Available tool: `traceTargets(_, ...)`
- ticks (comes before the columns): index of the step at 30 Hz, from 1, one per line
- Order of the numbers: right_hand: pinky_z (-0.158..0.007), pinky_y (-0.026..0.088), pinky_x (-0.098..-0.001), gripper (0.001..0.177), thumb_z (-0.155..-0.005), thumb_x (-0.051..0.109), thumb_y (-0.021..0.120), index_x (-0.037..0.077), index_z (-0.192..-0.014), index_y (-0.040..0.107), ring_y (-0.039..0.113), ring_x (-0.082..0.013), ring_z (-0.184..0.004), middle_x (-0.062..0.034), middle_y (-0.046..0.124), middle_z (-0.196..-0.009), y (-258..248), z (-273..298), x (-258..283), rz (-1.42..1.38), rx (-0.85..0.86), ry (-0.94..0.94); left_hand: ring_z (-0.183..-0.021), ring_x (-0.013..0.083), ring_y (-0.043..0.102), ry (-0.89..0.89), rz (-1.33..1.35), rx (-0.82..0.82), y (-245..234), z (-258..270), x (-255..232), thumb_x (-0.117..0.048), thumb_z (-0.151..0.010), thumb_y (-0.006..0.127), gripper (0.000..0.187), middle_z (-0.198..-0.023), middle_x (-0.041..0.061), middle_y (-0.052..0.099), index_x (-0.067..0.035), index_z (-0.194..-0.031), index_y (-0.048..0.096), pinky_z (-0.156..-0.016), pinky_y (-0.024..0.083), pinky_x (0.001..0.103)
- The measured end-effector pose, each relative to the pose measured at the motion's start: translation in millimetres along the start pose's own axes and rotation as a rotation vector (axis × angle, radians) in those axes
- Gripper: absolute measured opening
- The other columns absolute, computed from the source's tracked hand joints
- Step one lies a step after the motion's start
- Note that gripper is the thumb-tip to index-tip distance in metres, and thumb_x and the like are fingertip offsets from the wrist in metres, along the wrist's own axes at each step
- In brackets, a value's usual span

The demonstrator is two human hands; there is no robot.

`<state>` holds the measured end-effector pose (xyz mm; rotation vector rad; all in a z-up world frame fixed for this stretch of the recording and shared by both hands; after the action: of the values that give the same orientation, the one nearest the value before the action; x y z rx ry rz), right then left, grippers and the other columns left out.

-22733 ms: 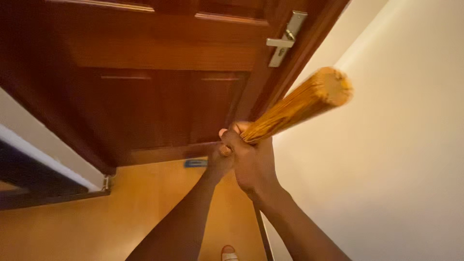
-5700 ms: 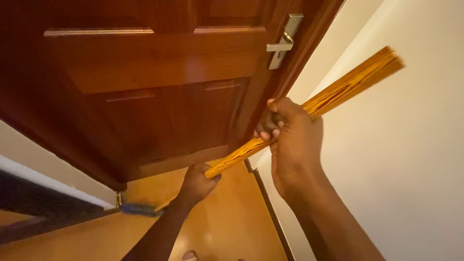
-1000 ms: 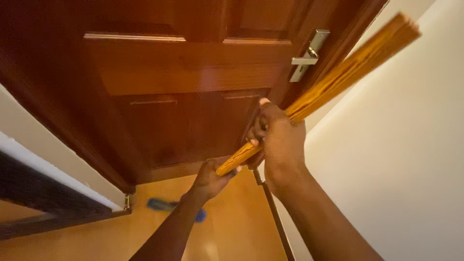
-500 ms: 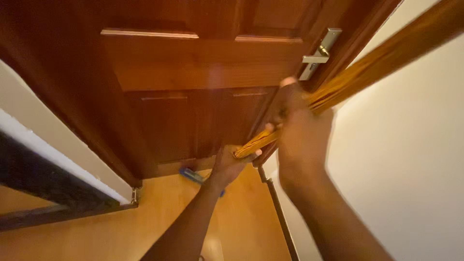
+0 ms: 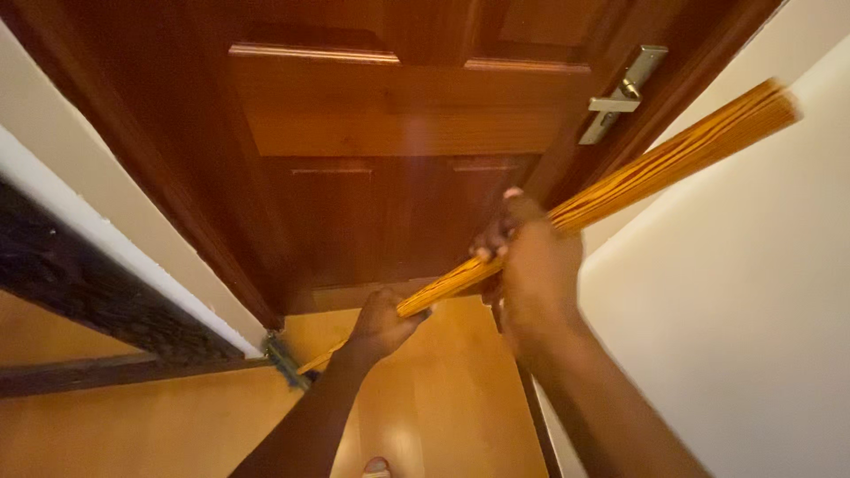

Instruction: The person sweeps the wooden floor in a hallway using a broom, pushing the brush along the edges of the wall and a door frame.

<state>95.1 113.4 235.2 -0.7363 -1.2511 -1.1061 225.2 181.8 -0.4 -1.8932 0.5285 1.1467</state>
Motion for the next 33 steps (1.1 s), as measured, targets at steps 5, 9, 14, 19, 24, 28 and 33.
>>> traceTargets(5, -0.05, 0.042, -0.0336, 0.03, -0.095, 0.017, 0.063, 0.011, -0.071, 0.046, 0.04, -0.0138, -0.05, 0.0001, 0.037, -0.058, -17.7, -2.6, 61.4, -0.187, 0.04, -0.3, -0.05, 0.0201, 0.05, -0.231, -0.015, 0.067, 19.7, -32.3, -39.8, -0.055, -0.082, 0.08, 0.061, -0.052, 0.011, 0.052, 0.001, -0.063, 0.065, -0.055, 0.046, 0.042)
traceTargets(9, -0.049, 0.04, -0.0335, 0.033, -0.095, 0.016, 0.063, 0.011, -0.071, 0.041, 0.038, -0.0129, -0.05, -0.0005, 0.037, -0.059, -13.5, 17.0, 80.5, -0.074, 0.057, -0.46, -0.057, 0.0182, 0.048, -0.249, 0.098, 0.11, 32.4, -52.8, -65.4, -0.054, -0.084, 0.08, 0.06, -0.058, 0.011, 0.052, 0.003, -0.07, 0.067, -0.056, 0.046, 0.044)
traceTargets(14, -0.04, 0.03, -0.0343, 0.028, -0.095, 0.02, 0.063, 0.022, -0.078, 0.041, 0.041, -0.013, -0.049, -0.0001, 0.041, -0.057, 9.8, 32.6, 41.9, 0.053, -0.06, -0.078, -0.068, 0.0176, 0.067, -0.231, 0.147, 0.125, 41.6, -47.4, -57.4, -0.047, -0.083, 0.078, 0.042, -0.074, 0.008, 0.071, -0.006, -0.092, 0.074, -0.068, 0.053, 0.039)
traceTargets(19, -0.035, 0.032, -0.0321, 0.036, -0.091, 0.021, 0.061, 0.014, -0.062, 0.04, 0.041, -0.0135, -0.044, 0.0005, 0.037, -0.05, 7.0, 24.7, 30.5, -0.006, 0.032, -0.159, -0.069, 0.0254, 0.065, -0.08, 0.155, 0.066, 35.8, -14.3, -32.4, -0.035, -0.087, 0.072, 0.033, -0.077, 0.015, 0.07, -0.006, -0.102, 0.073, -0.07, 0.055, 0.04)
traceTargets(24, -0.038, 0.028, -0.0323, 0.04, -0.095, 0.023, 0.062, 0.014, -0.064, 0.038, 0.045, -0.0149, -0.047, -0.001, 0.037, -0.053, -5.8, 12.7, 9.4, -0.085, 0.082, -0.041, -0.06, 0.029, 0.06, -0.289, -0.045, 0.08, 25.9, 10.7, -7.2, -0.039, -0.086, 0.079, 0.042, -0.066, 0.019, 0.062, 0.001, -0.079, 0.072, -0.063, 0.052, 0.042)
traceTargets(28, -0.049, 0.039, -0.0338, 0.035, -0.096, 0.021, 0.063, 0.014, -0.067, 0.044, 0.04, -0.0139, -0.05, 0.0001, 0.036, -0.056, -28.4, 11.4, 20.9, -0.178, 0.017, -0.014, -0.054, 0.0187, 0.061, -0.302, -0.007, 0.009, 20.0, 13.9, -32.9, -0.041, -0.076, 0.082, 0.037, -0.06, 0.012, 0.064, -0.005, -0.077, 0.075, -0.059, 0.051, 0.041)
traceTargets(33, -0.056, 0.045, -0.0338, 0.034, -0.093, 0.016, 0.065, 0.014, -0.067, 0.045, 0.036, -0.0131, -0.05, 0.0007, 0.034, -0.058, -50.0, 25.5, 60.5, -0.2, -0.002, -0.195, -0.059, 0.0174, 0.062, -0.16, 0.178, 0.071, 34.4, -3.0, -80.9, -0.044, -0.08, 0.079, 0.042, -0.065, 0.011, 0.067, -0.003, -0.087, 0.073, -0.06, 0.051, 0.039)
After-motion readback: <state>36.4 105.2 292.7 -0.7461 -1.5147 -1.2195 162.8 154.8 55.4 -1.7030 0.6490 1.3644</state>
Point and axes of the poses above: each hand's wrist, its own z-axis away from the middle knuckle, its own y-axis out of the palm, x = y × z, the point moved 5 cm from there along -z, towards the middle knuckle
